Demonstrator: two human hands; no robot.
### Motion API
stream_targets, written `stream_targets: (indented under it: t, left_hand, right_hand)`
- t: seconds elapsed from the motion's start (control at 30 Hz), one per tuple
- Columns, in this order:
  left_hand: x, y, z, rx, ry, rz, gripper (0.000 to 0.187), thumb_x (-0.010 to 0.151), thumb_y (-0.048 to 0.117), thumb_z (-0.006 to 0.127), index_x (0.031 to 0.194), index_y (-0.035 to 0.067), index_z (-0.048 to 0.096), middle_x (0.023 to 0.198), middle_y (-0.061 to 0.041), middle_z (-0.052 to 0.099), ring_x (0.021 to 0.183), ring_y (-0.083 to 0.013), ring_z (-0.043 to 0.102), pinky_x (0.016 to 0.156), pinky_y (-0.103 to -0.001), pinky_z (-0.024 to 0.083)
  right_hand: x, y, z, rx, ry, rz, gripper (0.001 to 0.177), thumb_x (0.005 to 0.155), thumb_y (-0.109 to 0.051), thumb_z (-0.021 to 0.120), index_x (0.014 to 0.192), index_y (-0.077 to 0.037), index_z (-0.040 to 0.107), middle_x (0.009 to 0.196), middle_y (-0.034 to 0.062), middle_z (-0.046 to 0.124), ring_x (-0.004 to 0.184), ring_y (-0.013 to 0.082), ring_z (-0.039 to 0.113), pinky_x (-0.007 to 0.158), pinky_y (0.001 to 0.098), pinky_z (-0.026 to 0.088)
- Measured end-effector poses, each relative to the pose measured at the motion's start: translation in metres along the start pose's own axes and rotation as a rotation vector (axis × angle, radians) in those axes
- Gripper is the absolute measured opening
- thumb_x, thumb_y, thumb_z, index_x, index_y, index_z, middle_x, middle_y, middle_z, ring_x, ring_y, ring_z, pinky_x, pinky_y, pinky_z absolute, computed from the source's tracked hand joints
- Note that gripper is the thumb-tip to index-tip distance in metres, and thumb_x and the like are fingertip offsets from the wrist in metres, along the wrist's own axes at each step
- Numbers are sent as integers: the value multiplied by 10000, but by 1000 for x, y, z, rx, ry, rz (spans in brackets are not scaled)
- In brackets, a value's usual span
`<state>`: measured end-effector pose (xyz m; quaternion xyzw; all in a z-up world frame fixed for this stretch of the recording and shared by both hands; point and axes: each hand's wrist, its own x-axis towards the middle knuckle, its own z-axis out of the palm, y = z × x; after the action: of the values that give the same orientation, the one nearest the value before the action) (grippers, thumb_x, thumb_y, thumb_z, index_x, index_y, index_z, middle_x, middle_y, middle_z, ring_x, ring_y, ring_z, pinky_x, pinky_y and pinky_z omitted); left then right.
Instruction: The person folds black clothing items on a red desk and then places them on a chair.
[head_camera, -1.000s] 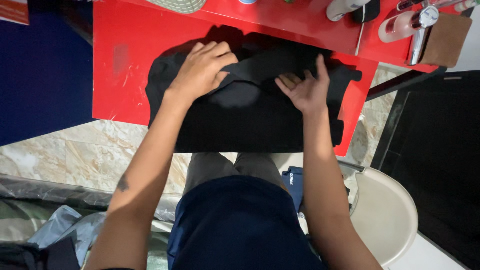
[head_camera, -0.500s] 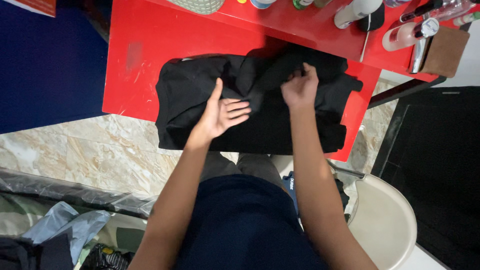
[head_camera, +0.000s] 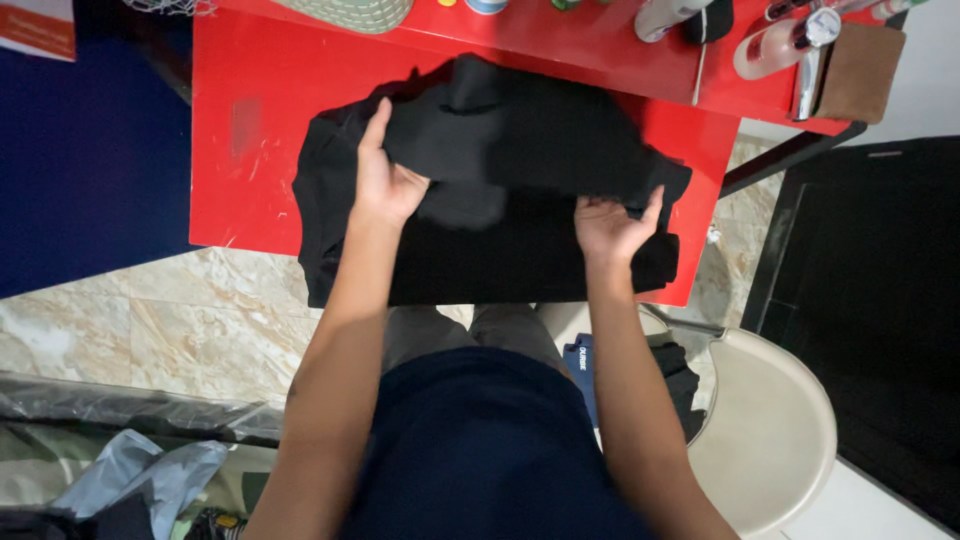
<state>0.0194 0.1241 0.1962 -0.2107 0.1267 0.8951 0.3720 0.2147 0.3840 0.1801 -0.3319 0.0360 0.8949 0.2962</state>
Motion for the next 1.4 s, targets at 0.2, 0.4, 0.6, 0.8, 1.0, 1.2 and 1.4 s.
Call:
stream_targets:
  t: [0.2, 0.4, 0.6, 0.8, 1.0, 1.2, 1.4]
  left_hand:
    - [-9, 13, -9, 158, -3, 83, 451, 915, 381, 673, 1209, 38, 653, 1197, -129, 732, 1095, -285, 729, 1057, -468, 541]
    - [7, 40, -69, 179, 214, 95, 479, 879, 371, 715, 1224, 44, 658, 1188, -107, 743, 1045, -263, 759, 972, -421, 595]
    - [32, 47, -111, 344, 189, 7, 383, 960, 294, 722, 1253, 56, 653, 1204, -87, 729, 974, -188, 707, 749, -261, 556]
    - [-1, 46, -58, 355, 247, -44, 552, 788, 409, 650, 1210, 52, 649, 1145, -115, 762, 974, -268, 778, 860, -451, 628]
    - [-36, -18, -81, 591, 191, -319, 508, 902, 515, 809, 1169, 127, 617, 1057, -36, 644, 942, -238, 638, 895, -518, 529]
    - [-85, -81, -74, 763, 277, -487, 629, 879, 542, 702, 1341, 122, 632, 1249, -63, 703, 1168, -251, 614, 985, -445, 487]
    - [-117, -88, -51, 514, 191, -509, 769, 850, 508, 636, 1451, 88, 404, 1256, -162, 656, 1135, -301, 668, 917, -492, 576]
  right_hand:
    - [-15, -59, -31, -321, -313, 136, 411, 981, -312, 547, 1305, -83, 653, 1262, 93, 710, 1174, 291, 656, 1051, 453, 487]
    - [-56, -120, -49, -407, -482, 64, 339, 934, -233, 564, 1228, -76, 624, 1162, 49, 704, 1016, 232, 652, 941, 386, 536]
    - [-100, -120, -70, -506, -454, 122, 467, 752, -210, 627, 1207, -105, 628, 1137, 41, 684, 1039, 227, 670, 898, 397, 563]
    - [-157, -99, -106, -426, -384, 206, 363, 791, -136, 589, 1151, -97, 606, 1096, 36, 658, 1036, 202, 658, 920, 369, 549]
    - [-117, -29, -69, -378, -407, 358, 269, 830, -61, 550, 1096, -89, 584, 1056, 30, 631, 1032, 177, 646, 942, 341, 536]
    - [-124, 33, -21, -602, -403, 511, 201, 868, 13, 512, 1040, -80, 562, 1015, 25, 605, 1029, 153, 634, 963, 313, 522]
    - [-115, 51, 8, -1713, -688, 227, 157, 922, -24, 621, 1068, -70, 586, 991, 29, 624, 939, 159, 631, 867, 335, 528]
